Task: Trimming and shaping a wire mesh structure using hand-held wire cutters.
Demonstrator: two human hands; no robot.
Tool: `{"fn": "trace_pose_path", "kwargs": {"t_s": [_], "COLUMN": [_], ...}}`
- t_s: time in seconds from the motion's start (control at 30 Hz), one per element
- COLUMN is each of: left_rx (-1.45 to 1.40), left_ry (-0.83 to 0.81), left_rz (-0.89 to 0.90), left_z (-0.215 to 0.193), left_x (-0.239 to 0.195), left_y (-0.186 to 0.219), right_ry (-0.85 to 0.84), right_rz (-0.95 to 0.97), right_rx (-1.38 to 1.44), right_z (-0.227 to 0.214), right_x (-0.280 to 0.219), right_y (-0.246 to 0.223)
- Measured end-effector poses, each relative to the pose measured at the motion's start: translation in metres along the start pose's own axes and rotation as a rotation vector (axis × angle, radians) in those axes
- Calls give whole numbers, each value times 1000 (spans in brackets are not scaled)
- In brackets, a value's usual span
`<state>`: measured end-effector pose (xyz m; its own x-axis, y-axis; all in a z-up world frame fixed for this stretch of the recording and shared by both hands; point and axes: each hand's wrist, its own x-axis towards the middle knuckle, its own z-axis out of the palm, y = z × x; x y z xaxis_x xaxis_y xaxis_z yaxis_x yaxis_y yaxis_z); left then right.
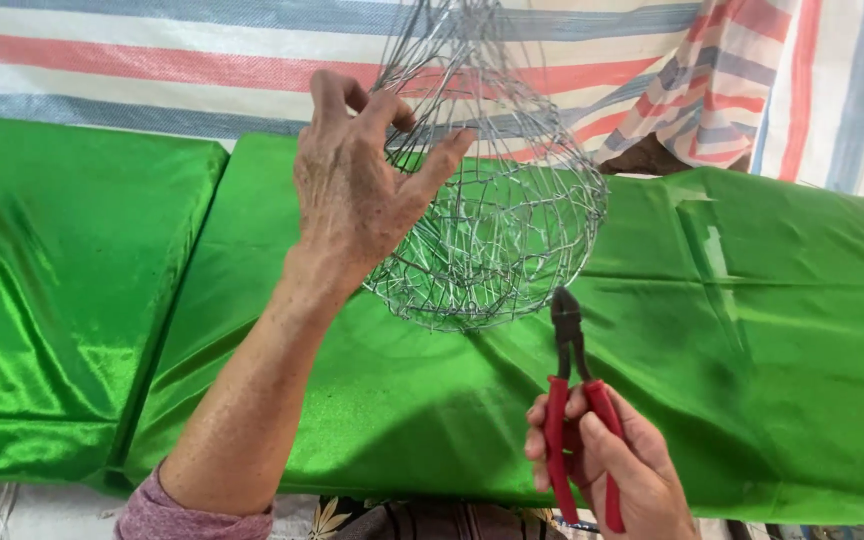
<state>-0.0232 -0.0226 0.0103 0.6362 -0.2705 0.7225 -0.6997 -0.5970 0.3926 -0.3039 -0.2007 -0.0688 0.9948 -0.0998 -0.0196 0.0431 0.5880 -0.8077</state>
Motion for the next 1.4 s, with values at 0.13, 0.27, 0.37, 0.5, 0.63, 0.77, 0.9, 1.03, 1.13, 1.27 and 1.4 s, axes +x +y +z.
{"fn": "trace_pose_path", "kwargs": {"t_s": [0.13,0.27,0.37,0.5,0.63,0.77,0.9,1.03,1.13,1.27,1.4], "left_rx": [70,-139,-183,-194,-126,-3,46,51,-20,-46,-14], "left_ry": [10,152,246,388,476,482,361,310,298,284,320], "left_rz": [5,35,-4,-77,-161,-148,-61,78,99,76,57], "left_z": [17,20,21,13,19,35,42,36,37,39,38], "left_x": [-6,-13,-11,-6,-11,-29,-36,-36,-38,-39,-41], "left_y": [-1,9,19,31,31,38,40,36,33,33,38], "right_ry": [84,107,181,191,188,297,370,384,361,395,429], "right_rz": [78,95,54,-16,-72,-58,-29,-13,-22,-33,-64], "right_rx": [-35,32,-18,-98,-150,-148,-83,-47,-35,-32,34], "right_z": [0,20,30,41,39,37,29,25,26,32,37], "right_x": [-8,-10,-7,-3,8,20,24,22,23,25,26], "right_y": [17,38,46,36,34,43,52,53,53,53,59]}}
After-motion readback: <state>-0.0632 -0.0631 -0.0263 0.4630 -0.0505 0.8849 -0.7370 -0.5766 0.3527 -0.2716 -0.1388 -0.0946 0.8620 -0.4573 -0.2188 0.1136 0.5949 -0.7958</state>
